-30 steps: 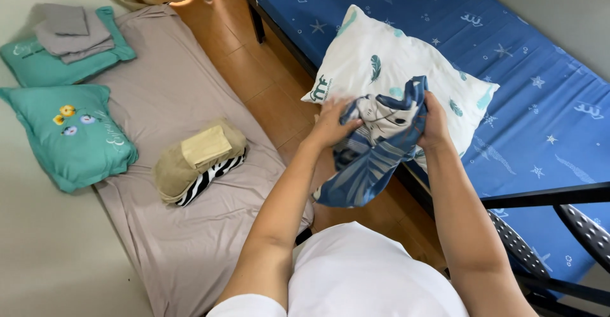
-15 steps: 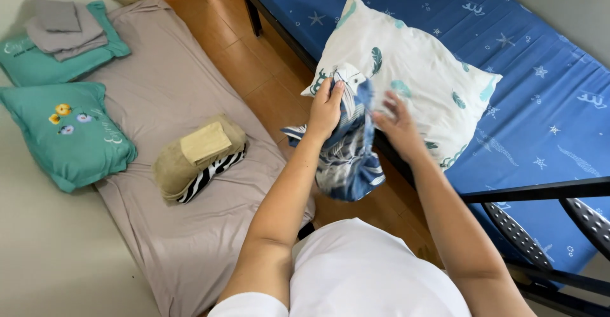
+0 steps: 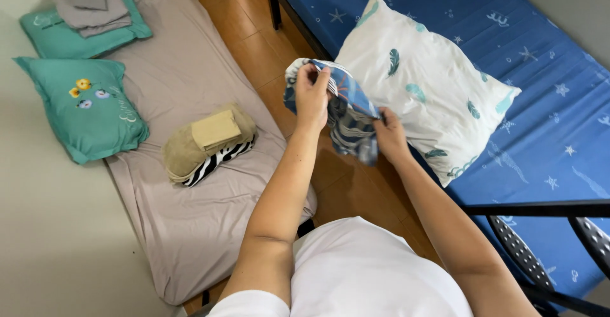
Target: The person puts a blue and white patterned pillowcase onto a pillow. They insert the pillow into the case, pull the fabric over the corners, and smooth the surface to fit it properly.
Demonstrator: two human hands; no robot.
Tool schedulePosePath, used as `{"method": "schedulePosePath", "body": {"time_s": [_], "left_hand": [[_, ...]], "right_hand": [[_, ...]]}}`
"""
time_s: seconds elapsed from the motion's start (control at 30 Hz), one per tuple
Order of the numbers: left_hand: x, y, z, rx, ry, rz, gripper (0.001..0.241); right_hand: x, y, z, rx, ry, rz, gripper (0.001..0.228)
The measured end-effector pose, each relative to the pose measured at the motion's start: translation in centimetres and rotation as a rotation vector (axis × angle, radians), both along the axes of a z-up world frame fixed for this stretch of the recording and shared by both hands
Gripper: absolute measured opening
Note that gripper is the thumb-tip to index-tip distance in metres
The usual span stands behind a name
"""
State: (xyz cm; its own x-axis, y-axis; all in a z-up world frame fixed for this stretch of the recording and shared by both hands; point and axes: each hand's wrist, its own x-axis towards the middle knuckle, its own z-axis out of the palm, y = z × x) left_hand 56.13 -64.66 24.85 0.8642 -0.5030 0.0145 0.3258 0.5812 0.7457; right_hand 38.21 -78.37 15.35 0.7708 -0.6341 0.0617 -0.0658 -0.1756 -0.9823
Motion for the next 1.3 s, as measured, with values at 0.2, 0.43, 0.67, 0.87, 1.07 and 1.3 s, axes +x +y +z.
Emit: {"method": "schedulePosePath", "body": {"time_s": [0.2, 0.43, 0.67, 0.87, 1.07, 1.3], "left_hand": [[-1.0, 2.5, 1.6, -0.181, -0.186, -0.024, 0.051], [-1.7, 1.3, -5.9, 0.144, -0.326, 0.273, 0.046], [-3.7, 2.1, -3.0, 0.391, -0.092, -0.176, 0.036], [-1.8, 0.9, -5.2, 0.398, -0.045, -0.315, 0.034], [-1.4, -1.5, -10.4, 0.393, 0.079, -0.395, 0.026], [-0.4, -0.4, -9.5, 0.112, 0.261, -0.255, 0.010]], "right_hand": [[2.7, -0.6, 6.1, 0.385, -0.232, 0.043, 0.025], [4.3, 2.9, 11.2, 0.690, -0.216, -0.028, 0.033], [3.9, 3.0, 7.5, 0.804, -0.163, 0.128, 0.030], [2.1, 4.7, 9.7, 0.654, 0.004, 0.224, 0.035], [0.4, 4.7, 9.0, 0.619, 0.104, 0.219, 0.038], [-1.0, 0.4, 1.2, 0.697, -0.168, -0.057, 0.025]]}}
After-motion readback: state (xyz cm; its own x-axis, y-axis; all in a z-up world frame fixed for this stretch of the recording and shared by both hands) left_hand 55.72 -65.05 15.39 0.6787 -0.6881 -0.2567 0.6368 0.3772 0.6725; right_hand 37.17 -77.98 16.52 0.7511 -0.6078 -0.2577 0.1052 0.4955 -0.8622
